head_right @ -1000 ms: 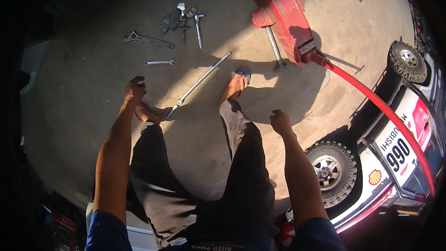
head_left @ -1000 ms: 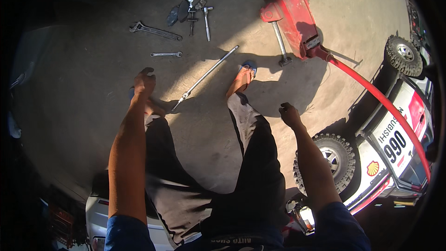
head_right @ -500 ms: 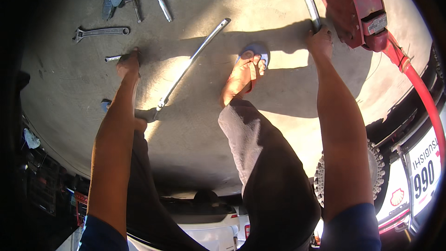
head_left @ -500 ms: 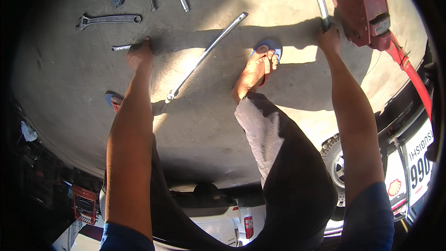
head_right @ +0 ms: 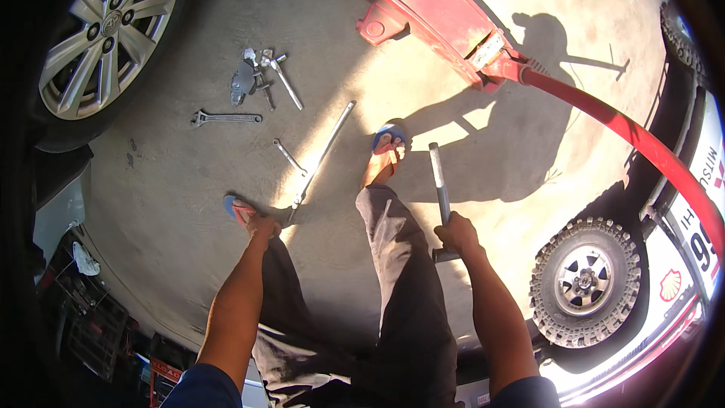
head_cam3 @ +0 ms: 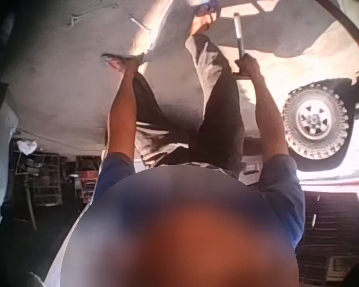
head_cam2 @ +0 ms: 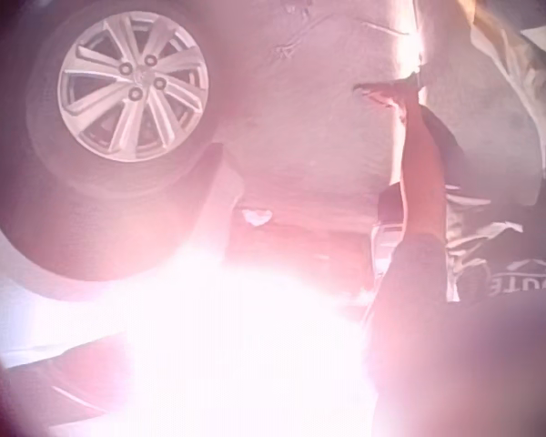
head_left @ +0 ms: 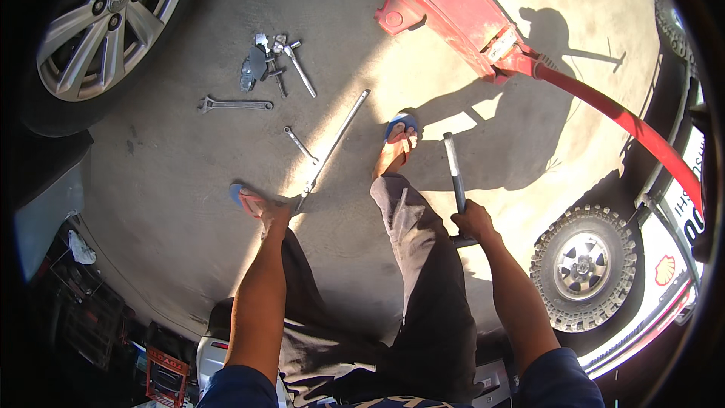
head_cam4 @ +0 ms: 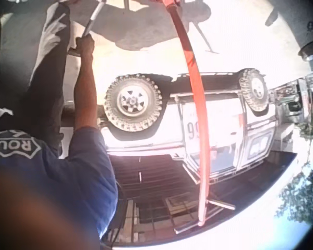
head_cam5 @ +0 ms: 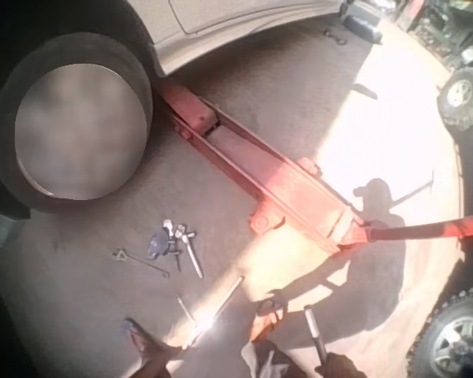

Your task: The person removes a car tire by loosening and removing lug nuts with an impact wrench, then detaches the wheel. They proceed to remove brake components using a wrench and pliers while sitting on the ground.

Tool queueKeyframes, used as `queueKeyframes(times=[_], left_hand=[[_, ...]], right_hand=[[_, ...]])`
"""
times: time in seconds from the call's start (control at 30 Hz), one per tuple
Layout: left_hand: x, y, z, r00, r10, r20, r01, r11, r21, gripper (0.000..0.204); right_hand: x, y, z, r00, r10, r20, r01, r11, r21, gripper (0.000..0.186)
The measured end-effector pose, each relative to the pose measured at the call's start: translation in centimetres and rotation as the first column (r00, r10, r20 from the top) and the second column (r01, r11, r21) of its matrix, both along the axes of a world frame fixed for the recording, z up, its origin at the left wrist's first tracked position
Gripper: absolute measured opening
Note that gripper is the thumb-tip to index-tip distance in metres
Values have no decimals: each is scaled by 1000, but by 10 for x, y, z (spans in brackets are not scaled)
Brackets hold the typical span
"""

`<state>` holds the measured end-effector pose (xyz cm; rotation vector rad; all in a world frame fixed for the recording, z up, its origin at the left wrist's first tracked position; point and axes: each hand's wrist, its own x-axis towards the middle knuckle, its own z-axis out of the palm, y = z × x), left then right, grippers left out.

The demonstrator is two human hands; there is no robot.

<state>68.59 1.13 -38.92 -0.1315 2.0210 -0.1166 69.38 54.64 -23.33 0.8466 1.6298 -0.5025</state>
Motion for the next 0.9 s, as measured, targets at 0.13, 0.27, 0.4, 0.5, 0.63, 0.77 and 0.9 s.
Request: queueKeyframes(times=[0.13,0.27,0.4,0.5,0.63,0.77,0.9], left_hand=[[-29,37,-5,890,452,-64,-454,891,-15,37],[-57,75,-48,834,516,-194,-513,856,69,27],[-58,94,-128,803,558,-209,-569,822,11,32],[-40,103,-176,702,623,-344,-663,749,3,36],[-31,108,-191,611,617,-496,-684,727,60,42],[-48,91,-155,740,629,-240,-646,763,8,45],[-41,55,-53,857,472,-208,-446,881,159,38]], right_hand=[[77,-3,31,994,9,107,-9,1000,3,46],[163,-14,32,983,73,170,-63,996,-61,54],[219,-16,48,944,30,327,-20,999,-32,55],[231,-10,51,927,14,374,-14,1000,-4,56],[218,-5,50,916,18,401,-30,999,25,58],[196,-7,60,920,25,390,-50,997,53,60],[195,-6,85,931,24,363,-52,996,68,61]])
